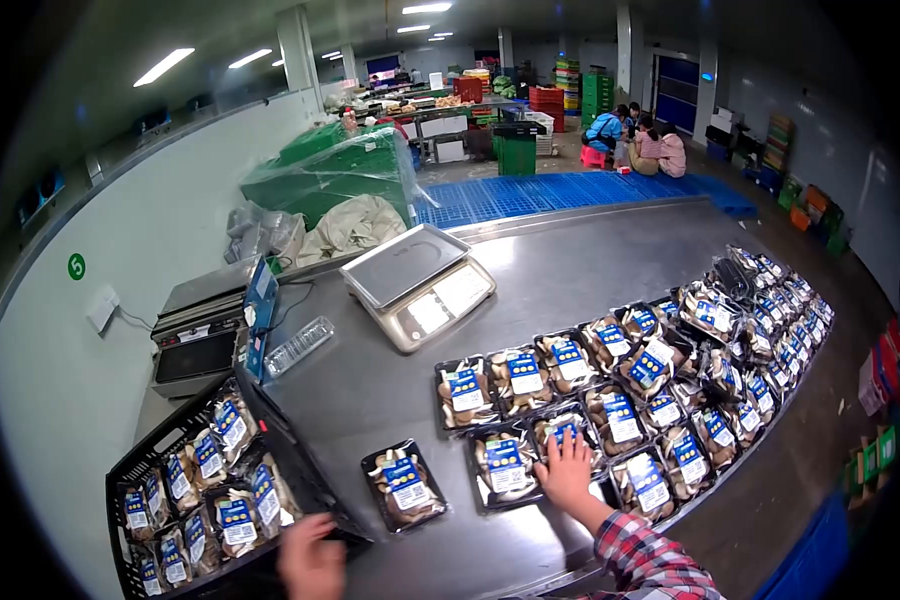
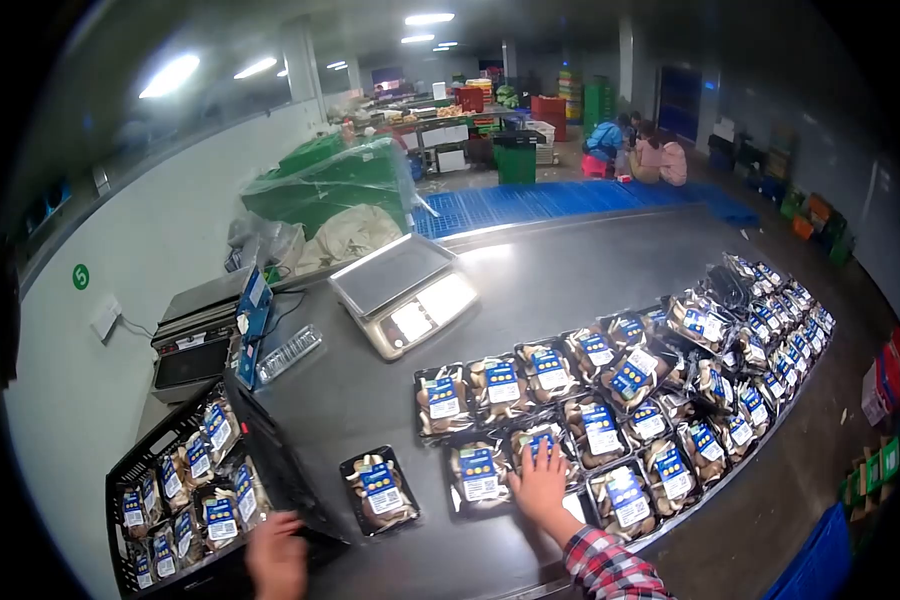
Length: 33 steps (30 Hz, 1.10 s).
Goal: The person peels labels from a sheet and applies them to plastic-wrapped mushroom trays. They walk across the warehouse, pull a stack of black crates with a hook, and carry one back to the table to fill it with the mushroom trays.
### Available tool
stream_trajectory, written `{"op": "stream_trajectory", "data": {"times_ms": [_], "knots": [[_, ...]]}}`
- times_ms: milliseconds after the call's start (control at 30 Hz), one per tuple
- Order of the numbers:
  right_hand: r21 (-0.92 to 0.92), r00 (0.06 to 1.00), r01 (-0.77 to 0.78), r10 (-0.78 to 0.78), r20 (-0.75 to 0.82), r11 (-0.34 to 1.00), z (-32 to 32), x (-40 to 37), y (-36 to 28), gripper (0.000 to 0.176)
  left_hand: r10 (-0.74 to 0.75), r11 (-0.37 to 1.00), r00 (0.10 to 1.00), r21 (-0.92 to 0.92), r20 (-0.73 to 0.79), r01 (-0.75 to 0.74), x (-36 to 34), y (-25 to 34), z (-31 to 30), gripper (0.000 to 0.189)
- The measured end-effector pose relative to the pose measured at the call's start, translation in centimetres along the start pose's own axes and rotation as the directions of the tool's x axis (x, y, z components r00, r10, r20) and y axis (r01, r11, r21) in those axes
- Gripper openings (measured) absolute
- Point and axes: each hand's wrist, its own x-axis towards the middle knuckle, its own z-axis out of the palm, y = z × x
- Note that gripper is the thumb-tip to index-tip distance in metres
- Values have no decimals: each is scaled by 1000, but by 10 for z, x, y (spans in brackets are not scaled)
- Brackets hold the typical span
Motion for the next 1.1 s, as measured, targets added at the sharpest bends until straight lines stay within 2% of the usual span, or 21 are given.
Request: {"op": "stream_trajectory", "data": {"times_ms": [33,100,233,267,333,367,400,433,467,500,567,600,633,767,833,900,933,967,1033,1067,1100], "knots": [[4,1000,5,-5,2,1000,-2,1,-1,64,99,995,988,-45,123,-94,8,-12,52,56],[28,1000,10,-10,28,1000,-7,1,-3,64,144,988,987,40,77,-147,21,-38,131,61],[73,995,63,-69,75,995,-23,-23,-29,64,-302,952,950,28,-83,305,44,-103,191,64],[97,994,87,-94,64,991,-26,-28,-36,62,-408,900,913,-159,17,406,53,-115,194,65],[148,987,145,-154,51,978,-39,-43,-48,56,-293,882,947,-420,-132,215,66,-136,205,70],[176,981,179,-189,40,968,-48,-47,-52,52,-454,801,877,-503,-158,324,72,-146,208,72],[443,988,126,-154,27,888,-57,-41,-44,50,-601,591,798,-643,51,486,79,-124,184,72],[671,994,75,-107,7,738,-64,-35,-32,48,-672,484,738,-719,60,499,85,-132,183,63],[539,996,42,9,-91,841,-65,-29,-13,46,-426,306,788,-749,444,588,88,-150,174,50],[396,971,-6,99,-217,918,-66,-23,4,45,-572,371,719,-657,396,657,86,-146,179,31],[283,910,-360,267,318,889,-78,-13,28,48,-533,579,822,-621,203,528,81,-118,185,29],[158,945,-237,190,267,959,-75,-12,23,51,-475,621,856,-612,203,489,80,-107,179,31],[96,825,-313,221,520,945,-78,-6,18,58,-413,708,899,-569,146,418,82,-122,192,28],[449,849,-489,291,440,748,-34,-11,22,53,-415,593,890,-685,191,424,72,-109,193,23],[554,883,-432,208,421,712,-30,-18,32,48,-483,533,862,-729,155,430,59,-113,191,24],[642,929,-356,182,322,680,0,-28,60,36,-452,642,885,-649,111,409,42,-128,196,26],[746,930,-368,199,311,555,-37,-25,45,25,-442,735,893,-534,91,418,34,-104,176,26],[732,960,-278,210,186,622,-27,-23,67,19,-400,728,912,-571,96,379,26,-100,171,27],[828,947,-307,234,219,469,-86,-7,59,24,-285,610,938,-717,197,337,15,-57,132,41],[801,919,-382,280,277,461,-120,0,32,35,-270,358,903,-836,333,416,18,-37,92,52],[865,935,-329,261,241,380,-133,2,13,37,-247,286,872,-828,422,481,19,-25,53,62]]}}
